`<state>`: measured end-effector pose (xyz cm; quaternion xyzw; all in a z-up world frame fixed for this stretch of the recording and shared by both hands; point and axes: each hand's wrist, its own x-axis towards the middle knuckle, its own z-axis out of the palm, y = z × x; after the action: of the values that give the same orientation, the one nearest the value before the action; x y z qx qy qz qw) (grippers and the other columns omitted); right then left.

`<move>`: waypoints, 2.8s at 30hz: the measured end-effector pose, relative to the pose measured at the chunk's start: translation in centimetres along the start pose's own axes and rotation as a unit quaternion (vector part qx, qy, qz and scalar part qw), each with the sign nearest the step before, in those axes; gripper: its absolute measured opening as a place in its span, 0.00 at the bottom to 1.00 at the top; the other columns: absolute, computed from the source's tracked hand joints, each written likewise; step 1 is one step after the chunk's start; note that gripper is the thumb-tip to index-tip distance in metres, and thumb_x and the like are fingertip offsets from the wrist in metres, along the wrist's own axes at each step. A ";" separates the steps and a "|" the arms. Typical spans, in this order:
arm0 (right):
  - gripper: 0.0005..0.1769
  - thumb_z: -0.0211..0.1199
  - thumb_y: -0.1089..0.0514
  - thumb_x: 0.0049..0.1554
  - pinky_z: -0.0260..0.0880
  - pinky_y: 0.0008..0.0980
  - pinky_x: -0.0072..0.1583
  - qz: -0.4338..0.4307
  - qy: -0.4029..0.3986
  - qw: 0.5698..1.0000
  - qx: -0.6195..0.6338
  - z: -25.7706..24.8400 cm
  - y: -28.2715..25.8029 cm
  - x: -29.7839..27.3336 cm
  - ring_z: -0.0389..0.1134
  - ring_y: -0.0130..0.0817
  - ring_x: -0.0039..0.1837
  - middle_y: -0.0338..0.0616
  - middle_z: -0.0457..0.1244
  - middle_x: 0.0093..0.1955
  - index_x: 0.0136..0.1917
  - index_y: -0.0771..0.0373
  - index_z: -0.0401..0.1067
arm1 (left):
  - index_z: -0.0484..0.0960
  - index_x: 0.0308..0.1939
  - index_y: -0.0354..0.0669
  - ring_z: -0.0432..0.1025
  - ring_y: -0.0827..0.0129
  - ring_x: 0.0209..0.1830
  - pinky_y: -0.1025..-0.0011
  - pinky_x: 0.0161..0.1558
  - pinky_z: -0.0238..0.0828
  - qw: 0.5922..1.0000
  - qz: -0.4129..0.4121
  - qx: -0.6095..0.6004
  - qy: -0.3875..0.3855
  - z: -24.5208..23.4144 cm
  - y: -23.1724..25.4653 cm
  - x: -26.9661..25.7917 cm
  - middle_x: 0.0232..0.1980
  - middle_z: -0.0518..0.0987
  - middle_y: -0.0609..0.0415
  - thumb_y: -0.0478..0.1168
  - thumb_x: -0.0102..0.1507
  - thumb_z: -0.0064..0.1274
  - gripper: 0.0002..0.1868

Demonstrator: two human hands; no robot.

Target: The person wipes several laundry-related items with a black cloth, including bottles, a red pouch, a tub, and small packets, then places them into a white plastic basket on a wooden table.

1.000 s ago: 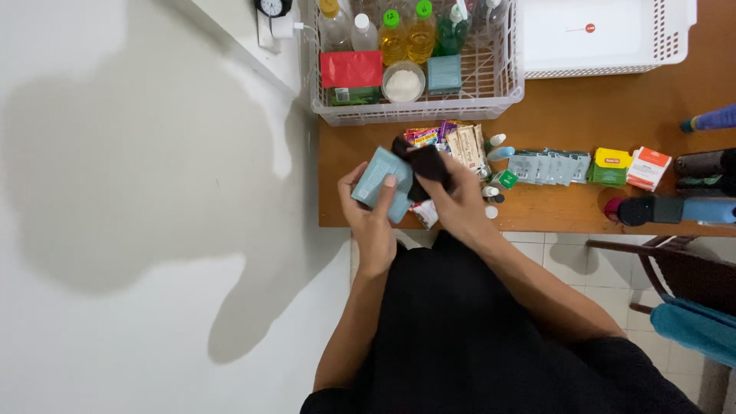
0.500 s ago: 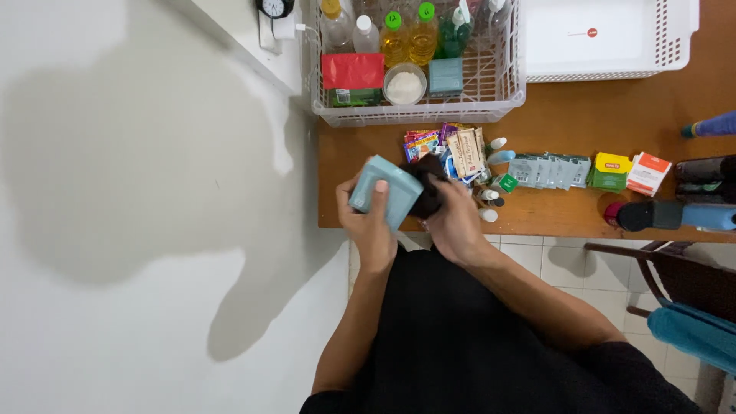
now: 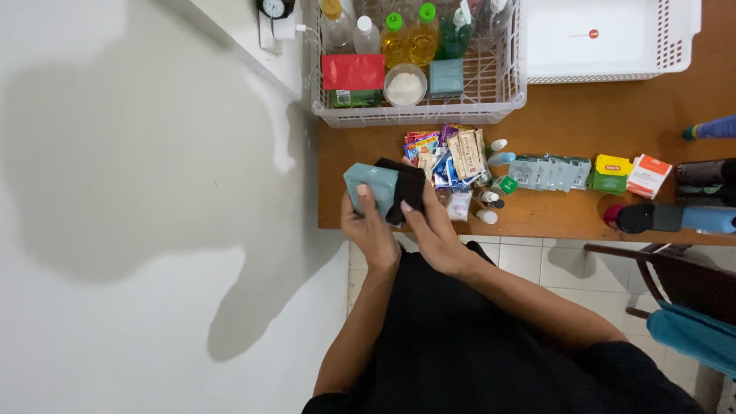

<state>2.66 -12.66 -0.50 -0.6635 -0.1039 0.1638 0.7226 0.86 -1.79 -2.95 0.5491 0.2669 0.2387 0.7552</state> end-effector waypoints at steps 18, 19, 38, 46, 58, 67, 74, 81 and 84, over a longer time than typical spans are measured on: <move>0.36 0.61 0.66 0.60 0.59 0.35 0.70 -0.146 0.009 0.983 -0.112 0.4 -2.6 -0.3 0.60 0.40 0.71 0.58 0.58 0.69 0.77 0.75 0.51 | 0.70 0.56 0.36 0.71 0.71 0.49 0.68 0.52 0.74 0.997 -0.053 -0.036 -0.049 -0.1 0.9 -0.2 0.49 0.75 0.52 0.52 0.74 0.43 0.21; 0.36 0.61 0.66 0.60 0.59 0.35 0.70 -0.146 0.013 0.983 -0.113 -0.1 -2.5 0.1 0.60 0.40 0.71 0.58 0.58 0.69 0.77 0.75 0.51 | 0.70 0.56 0.36 0.71 0.71 0.49 0.68 0.52 0.74 0.996 -0.054 -0.036 -0.053 -0.2 0.6 0.0 0.49 0.75 0.52 0.52 0.74 0.43 0.21; 0.30 0.65 0.69 0.46 0.51 0.53 0.78 -0.289 0.020 0.901 -0.323 0.6 -1.3 1.5 0.57 0.57 0.78 0.60 0.61 0.72 0.64 0.70 0.70 | 0.67 0.57 0.32 0.75 0.64 0.54 0.66 0.52 0.78 0.985 -0.135 -0.102 -0.045 -3.9 0.3 2.1 0.55 0.74 0.45 0.42 0.70 0.57 0.21; 0.35 0.64 0.67 0.49 0.50 0.55 0.79 -0.246 -0.066 0.906 -0.339 1.6 2.7 2.9 0.55 0.60 0.79 0.64 0.57 0.76 0.70 0.73 0.64 | 0.67 0.61 0.35 0.77 0.60 0.50 0.63 0.48 0.78 0.977 -0.190 -0.096 0.005 -6.3 2.4 3.7 0.54 0.76 0.44 0.44 0.66 0.55 0.25; 0.36 0.60 0.66 0.51 0.57 0.56 0.74 -0.158 -0.020 0.834 -0.528 7.5 23.8 9.3 0.58 0.63 0.74 0.68 0.57 0.72 0.73 0.72 0.59 | 0.62 0.60 0.31 0.73 0.52 0.59 0.56 0.54 0.79 0.979 -0.197 0.032 0.030 -13.6 -1.3 6.6 0.59 0.69 0.38 0.48 0.66 0.55 0.30; 0.21 0.57 0.64 0.64 0.72 0.41 0.67 0.007 0.109 0.946 -0.306 4.2 15.9 7.0 0.71 0.49 0.64 0.56 0.68 0.63 0.70 0.64 0.71 | 0.66 0.62 0.28 0.75 0.55 0.58 0.57 0.53 0.80 0.975 -0.213 0.053 -0.030 -9.8 -2.4 9.1 0.58 0.72 0.39 0.48 0.66 0.55 0.30; 0.28 0.61 0.61 0.65 0.73 0.26 0.55 0.073 0.175 0.982 -0.008 -3.5 7.2 7.6 0.69 0.25 0.55 0.45 0.67 0.58 0.75 0.68 0.60 | 0.74 0.63 0.26 0.74 0.65 0.51 0.69 0.49 0.74 0.962 -0.213 0.055 -0.161 0.9 -5.9 10.3 0.55 0.79 0.45 0.47 0.67 0.59 0.29; 0.23 0.63 0.61 0.66 0.75 0.28 0.56 0.049 0.221 0.964 -0.138 -15.6 6.0 15.2 0.72 0.29 0.56 0.50 0.70 0.56 0.72 0.70 0.65 | 0.72 0.66 0.31 0.71 0.56 0.66 0.63 0.64 0.69 0.937 0.000 0.257 -0.236 11.0 -7.4 12.6 0.65 0.76 0.40 0.46 0.69 0.54 0.27; 0.23 0.65 0.59 0.63 0.75 0.31 0.52 0.118 0.216 0.931 -0.269 -19.9 8.5 19.9 0.74 0.32 0.49 0.52 0.72 0.51 0.70 0.66 0.68 | 0.76 0.65 0.31 0.68 0.46 0.72 0.57 0.74 0.61 0.868 0.143 0.379 -0.287 13.9 -10.3 14.5 0.69 0.75 0.37 0.45 0.71 0.51 0.23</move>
<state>27.56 -23.01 -12.18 -0.8598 0.0935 0.0663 0.4976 21.54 -4.99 -11.29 0.8694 0.0273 0.0563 0.4901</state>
